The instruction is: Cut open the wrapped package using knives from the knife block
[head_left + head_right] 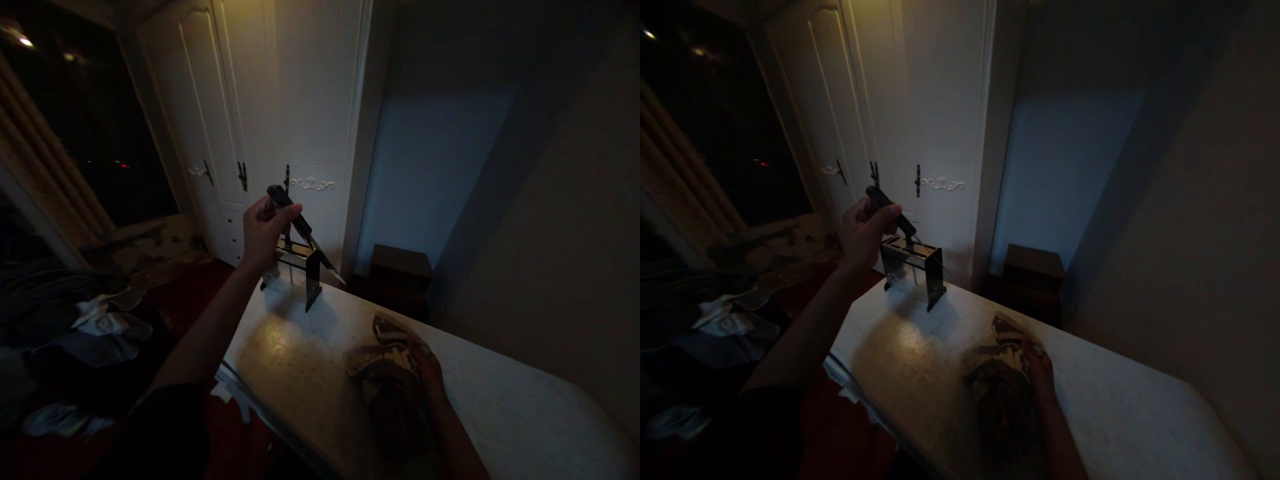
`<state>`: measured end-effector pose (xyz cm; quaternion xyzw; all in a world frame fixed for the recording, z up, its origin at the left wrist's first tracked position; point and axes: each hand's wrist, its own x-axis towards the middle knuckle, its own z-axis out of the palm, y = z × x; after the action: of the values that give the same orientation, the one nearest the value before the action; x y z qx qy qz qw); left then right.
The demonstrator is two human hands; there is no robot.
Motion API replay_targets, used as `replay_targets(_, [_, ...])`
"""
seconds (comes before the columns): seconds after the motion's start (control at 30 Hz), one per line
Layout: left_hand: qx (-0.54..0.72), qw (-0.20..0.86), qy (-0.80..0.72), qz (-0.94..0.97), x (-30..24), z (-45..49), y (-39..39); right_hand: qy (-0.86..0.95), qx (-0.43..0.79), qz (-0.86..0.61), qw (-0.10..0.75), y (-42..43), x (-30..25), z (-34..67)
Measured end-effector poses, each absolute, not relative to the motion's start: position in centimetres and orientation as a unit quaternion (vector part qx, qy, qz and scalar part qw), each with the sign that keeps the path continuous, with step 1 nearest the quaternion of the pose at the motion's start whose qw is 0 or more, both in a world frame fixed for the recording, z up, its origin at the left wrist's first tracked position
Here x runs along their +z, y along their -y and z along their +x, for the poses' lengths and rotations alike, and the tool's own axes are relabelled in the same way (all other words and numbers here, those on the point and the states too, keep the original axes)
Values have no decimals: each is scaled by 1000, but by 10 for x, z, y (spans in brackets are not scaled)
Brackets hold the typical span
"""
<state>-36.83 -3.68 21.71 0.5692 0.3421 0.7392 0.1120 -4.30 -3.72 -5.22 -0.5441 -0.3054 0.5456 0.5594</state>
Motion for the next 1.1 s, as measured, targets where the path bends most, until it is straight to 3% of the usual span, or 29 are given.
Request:
replay_targets(0.13, [733, 8, -341, 589, 257, -384, 26, 323, 506, -592, 537, 39, -44, -44])
replay_targets(0.33, [715, -52, -358, 598, 283, -403, -9, 339, 505, -596, 524, 41, -37, -46])
replay_targets(1.1, [609, -187, -442, 631, 261, -415, -41, 381, 483, -596, 516, 34, -52, -41])
